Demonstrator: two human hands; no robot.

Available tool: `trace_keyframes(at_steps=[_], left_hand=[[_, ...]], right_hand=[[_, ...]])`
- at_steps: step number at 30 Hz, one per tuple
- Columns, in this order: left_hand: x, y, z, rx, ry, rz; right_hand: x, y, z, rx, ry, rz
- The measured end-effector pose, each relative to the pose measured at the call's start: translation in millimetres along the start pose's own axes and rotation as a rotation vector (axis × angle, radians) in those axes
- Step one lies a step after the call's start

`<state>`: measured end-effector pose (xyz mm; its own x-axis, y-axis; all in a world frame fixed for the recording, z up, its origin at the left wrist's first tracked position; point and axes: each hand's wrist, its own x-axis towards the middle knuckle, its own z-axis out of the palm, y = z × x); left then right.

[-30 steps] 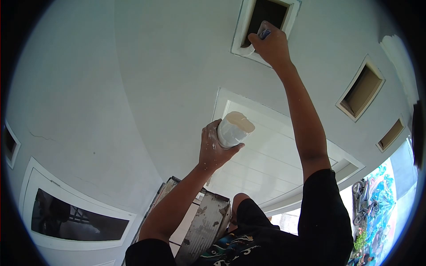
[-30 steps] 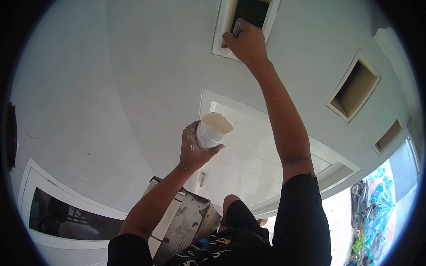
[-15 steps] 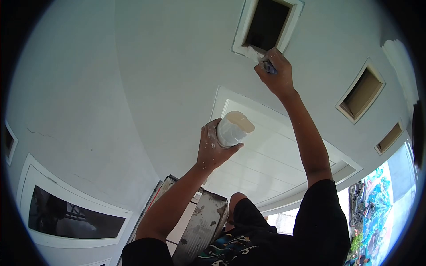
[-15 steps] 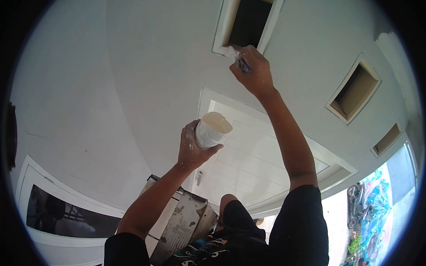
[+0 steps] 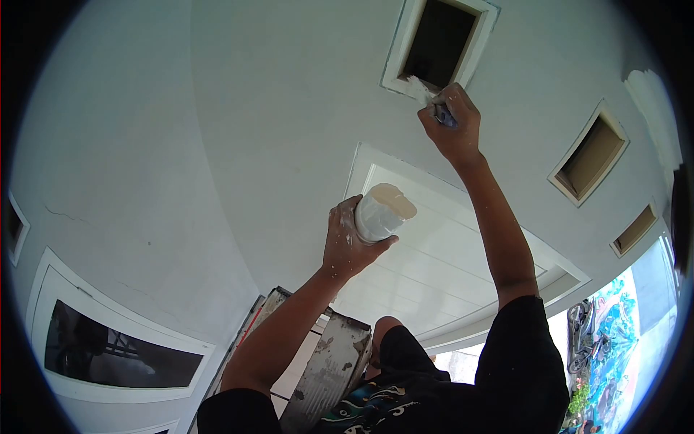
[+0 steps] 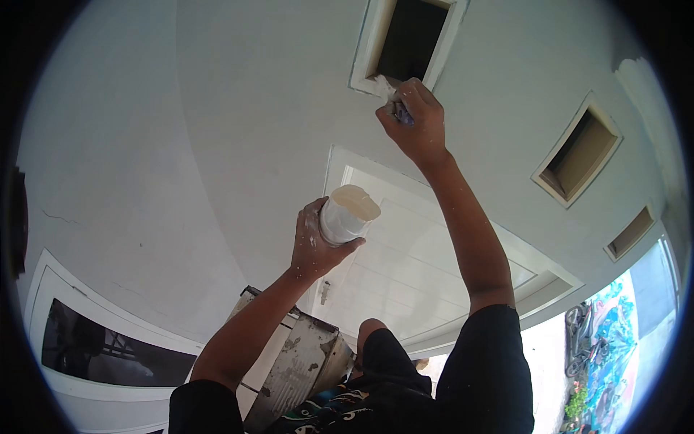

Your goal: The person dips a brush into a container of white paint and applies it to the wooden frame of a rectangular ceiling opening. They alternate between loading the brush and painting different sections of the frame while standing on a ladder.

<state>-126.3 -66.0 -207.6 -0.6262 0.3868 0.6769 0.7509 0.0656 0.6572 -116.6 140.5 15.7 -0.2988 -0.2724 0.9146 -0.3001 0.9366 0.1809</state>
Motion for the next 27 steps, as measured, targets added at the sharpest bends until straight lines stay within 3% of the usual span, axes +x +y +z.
trace_keyframes(at_steps=[9, 11, 27], left_hand=[[0.0, 0.4, 0.9, -0.048, 0.058, 0.024], [0.2, 1.7, 0.1, -0.036, -0.021, -0.005], [0.0, 2.3, 1.2, 0.002, -0.021, -0.015]], right_hand=[[-0.8, -1.0, 2.4, -0.011, -0.006, 0.015], [-0.9, -5.9, 3.5, 0.019, 0.064, 0.039], [-16.4, 4.0, -21.3, -0.008, 0.079, 0.084]])
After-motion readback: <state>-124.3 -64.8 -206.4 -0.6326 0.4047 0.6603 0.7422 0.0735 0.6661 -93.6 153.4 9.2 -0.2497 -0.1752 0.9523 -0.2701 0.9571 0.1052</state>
